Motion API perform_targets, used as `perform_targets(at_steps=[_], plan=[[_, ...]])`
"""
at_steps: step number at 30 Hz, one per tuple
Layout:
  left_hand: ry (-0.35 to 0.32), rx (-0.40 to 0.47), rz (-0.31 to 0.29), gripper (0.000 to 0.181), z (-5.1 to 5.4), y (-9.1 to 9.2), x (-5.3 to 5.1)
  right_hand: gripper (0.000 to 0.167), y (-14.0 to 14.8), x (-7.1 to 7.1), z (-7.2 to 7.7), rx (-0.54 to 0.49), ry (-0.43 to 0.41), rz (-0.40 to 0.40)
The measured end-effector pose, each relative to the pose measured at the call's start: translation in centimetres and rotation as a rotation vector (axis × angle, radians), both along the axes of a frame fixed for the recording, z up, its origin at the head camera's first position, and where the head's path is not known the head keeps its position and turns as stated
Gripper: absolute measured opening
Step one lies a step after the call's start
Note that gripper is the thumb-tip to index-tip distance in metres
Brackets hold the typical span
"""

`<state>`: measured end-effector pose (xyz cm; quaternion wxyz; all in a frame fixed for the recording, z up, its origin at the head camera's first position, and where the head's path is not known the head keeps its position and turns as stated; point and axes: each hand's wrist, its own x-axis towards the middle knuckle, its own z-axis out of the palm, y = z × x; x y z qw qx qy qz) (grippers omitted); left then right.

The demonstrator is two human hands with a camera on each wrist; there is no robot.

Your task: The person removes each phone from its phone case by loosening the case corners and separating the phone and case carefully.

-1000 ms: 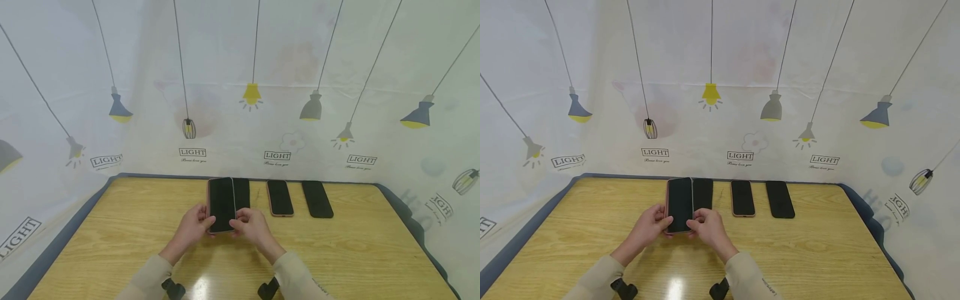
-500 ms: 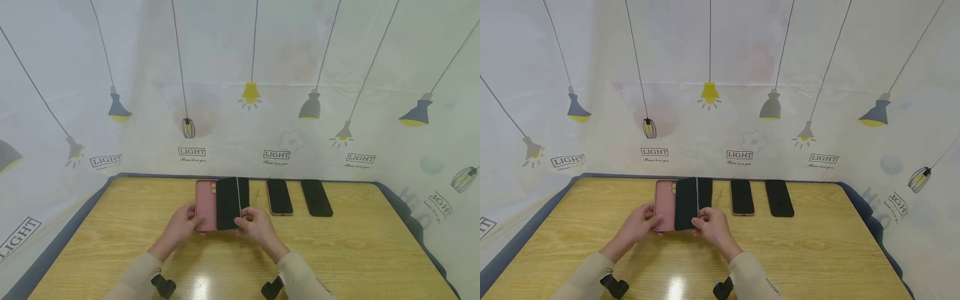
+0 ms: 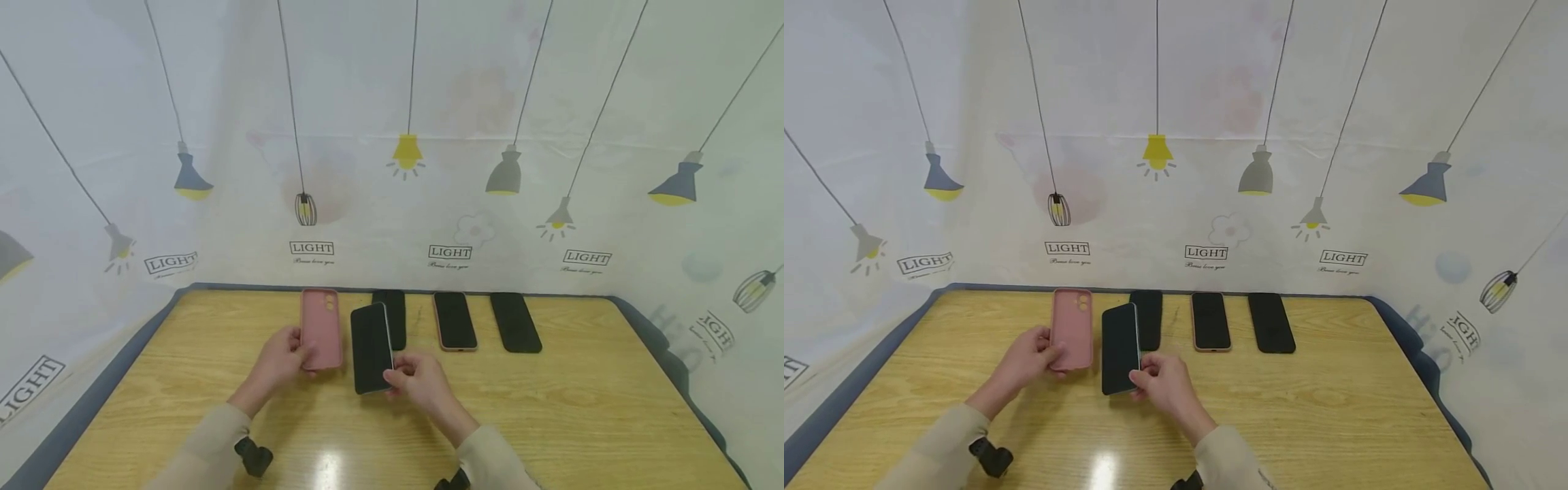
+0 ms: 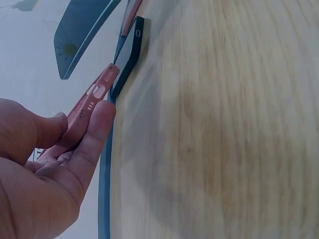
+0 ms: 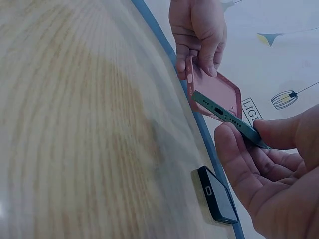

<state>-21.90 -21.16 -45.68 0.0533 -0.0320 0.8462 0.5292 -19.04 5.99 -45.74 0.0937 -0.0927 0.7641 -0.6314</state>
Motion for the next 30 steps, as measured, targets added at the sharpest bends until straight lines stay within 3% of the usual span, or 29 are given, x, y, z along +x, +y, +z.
perform_targets(at_steps=[10,30], plan=[[0.020,-0.118,0.002,0.023,0.7,-0.8,-1.5,0.007,-0.7,1.1,-1.0,-0.012,-0.053,0.045],[0.004,-0.177,0.018,0.023,1.5,-1.0,-2.9,0.005,-2.9,2.6,-2.4,-0.110,-0.168,0.091]])
